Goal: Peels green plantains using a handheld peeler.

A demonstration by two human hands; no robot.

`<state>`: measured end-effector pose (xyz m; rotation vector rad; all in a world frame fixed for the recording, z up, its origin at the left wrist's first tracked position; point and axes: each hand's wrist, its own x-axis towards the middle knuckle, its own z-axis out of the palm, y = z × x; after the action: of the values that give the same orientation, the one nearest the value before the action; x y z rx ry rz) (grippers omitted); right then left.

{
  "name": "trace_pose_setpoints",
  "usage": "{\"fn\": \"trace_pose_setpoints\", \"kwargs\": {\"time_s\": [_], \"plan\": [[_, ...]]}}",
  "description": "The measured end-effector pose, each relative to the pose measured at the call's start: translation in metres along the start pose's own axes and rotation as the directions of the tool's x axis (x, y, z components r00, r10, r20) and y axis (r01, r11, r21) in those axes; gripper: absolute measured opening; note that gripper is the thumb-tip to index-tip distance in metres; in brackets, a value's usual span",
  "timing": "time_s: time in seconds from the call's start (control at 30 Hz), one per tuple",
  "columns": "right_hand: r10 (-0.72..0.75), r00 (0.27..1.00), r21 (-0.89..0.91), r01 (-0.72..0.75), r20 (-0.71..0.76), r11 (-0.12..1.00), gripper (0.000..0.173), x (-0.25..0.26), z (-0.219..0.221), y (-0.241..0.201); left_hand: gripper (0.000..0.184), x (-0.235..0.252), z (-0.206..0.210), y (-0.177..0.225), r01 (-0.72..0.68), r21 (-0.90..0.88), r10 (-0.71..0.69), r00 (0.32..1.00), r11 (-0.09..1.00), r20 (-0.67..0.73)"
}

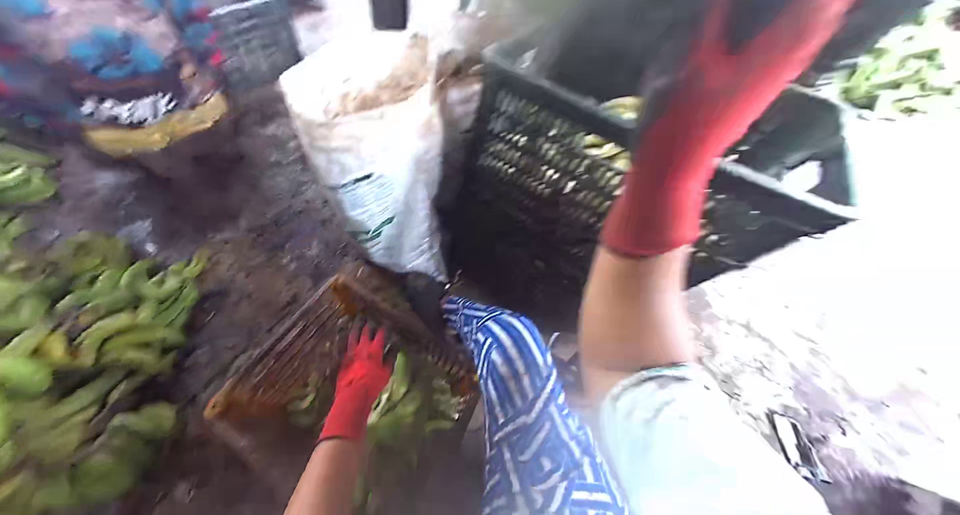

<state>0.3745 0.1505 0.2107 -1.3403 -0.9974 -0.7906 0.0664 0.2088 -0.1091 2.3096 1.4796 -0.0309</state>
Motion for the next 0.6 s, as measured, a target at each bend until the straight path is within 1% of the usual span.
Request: {"fn": "trace_pose_setpoints", "kwargs": {"time_s": [0.03,0.07,0.1,0.13,0.17,0.2,0.23,0.27,0.3,0.33,0.37,0.4,0.43,0.47,0.5,0.53,0.57,0.6], "plan": [[-0.022,0.999,0.134,0.026,-0.029,0.991,0.043,-0.015,0.002,-0.002,0.058,0.006,0.004,0.006,0.02,0.037,-0.024,0.994,0.999,0.105],[-0.032,0.999,0.279,0.031,0.0,0.96,0.041,-0.042,0.007,-0.006,0.057,0.009,0.01,0.009,0.067,0.06,-0.078,0.978,0.996,0.194],[-0.021,0.994,0.397,-0.024,0.108,0.918,0.039,-0.077,0.012,-0.011,0.055,0.011,0.014,0.009,0.122,0.09,-0.142,0.954,0.988,0.265],[-0.014,0.952,0.466,-0.137,0.305,0.874,0.038,-0.116,0.017,-0.016,0.051,0.011,0.016,0.009,0.177,0.107,-0.203,0.924,0.978,0.325],[-0.01,0.877,0.478,-0.252,0.481,0.841,0.037,-0.154,0.025,-0.018,0.049,0.011,0.015,0.01,0.229,0.111,-0.254,0.892,0.967,0.375],[0.012,0.765,0.43,-0.376,0.644,0.821,0.036,-0.19,0.031,-0.017,0.051,0.012,0.015,0.008,0.261,0.12,-0.287,0.859,0.958,0.424],[0.055,0.619,0.342,-0.502,0.783,0.794,0.034,-0.219,0.034,-0.016,0.057,0.015,0.02,0.002,0.279,0.144,-0.314,0.821,0.949,0.476],[0.097,0.457,0.232,-0.611,0.884,0.757,0.034,-0.237,0.034,-0.016,0.061,0.016,0.025,-0.006,0.297,0.132,-0.322,0.797,0.946,0.511],[0.125,0.313,0.127,-0.673,0.941,0.728,0.035,-0.24,0.033,-0.018,0.064,0.016,0.031,-0.014,0.32,0.084,-0.314,0.786,0.944,0.532],[0.116,0.253,0.097,-0.697,0.961,0.711,0.036,-0.235,0.03,-0.02,0.066,0.012,0.037,-0.02,0.343,0.02,-0.298,0.785,0.939,0.544],[0.092,0.257,0.122,-0.707,0.962,0.696,0.036,-0.231,0.029,-0.019,0.065,0.006,0.041,-0.022,0.363,-0.044,-0.282,0.789,0.931,0.546],[0.082,0.292,0.16,-0.713,0.953,0.683,0.035,-0.227,0.03,-0.017,0.063,0.0,0.044,-0.023,0.377,-0.097,-0.276,0.808,0.921,0.521],[0.101,0.316,0.171,-0.724,0.943,0.669,0.034,-0.226,0.035,-0.014,0.059,-0.007,0.045,-0.021,0.392,-0.155,-0.283,0.839,0.907,0.464],[0.143,0.312,0.15,-0.748,0.939,0.647,0.033,-0.225,0.039,-0.01,0.055,-0.02,0.046,-0.018,0.4,-0.24,-0.3,0.882,0.884,0.365],[0.195,0.289,0.112,-0.778,0.937,0.619,0.033,-0.223,0.041,-0.006,0.053,-0.035,0.046,-0.013,0.388,-0.353,-0.322,0.918,0.851,0.232],[0.244,0.27,0.081,-0.807,0.931,0.585,0.032,-0.222,0.042,-0.002,0.055,-0.05,0.049,-0.009,0.333,-0.509,-0.341,0.936,0.794,0.081],[0.279,0.263,0.07,-0.831,0.924,0.552,0.031,-0.221,0.04,0.001,0.062,-0.063,0.052,-0.007,0.253,-0.663,-0.369,0.929,0.704,-0.039],[0.299,0.264,0.073,-0.848,0.917,0.525,0.031,-0.221,0.036,0.004,0.072,-0.074,0.055,-0.006,0.171,-0.774,-0.394,0.913,0.61,-0.109]]}}
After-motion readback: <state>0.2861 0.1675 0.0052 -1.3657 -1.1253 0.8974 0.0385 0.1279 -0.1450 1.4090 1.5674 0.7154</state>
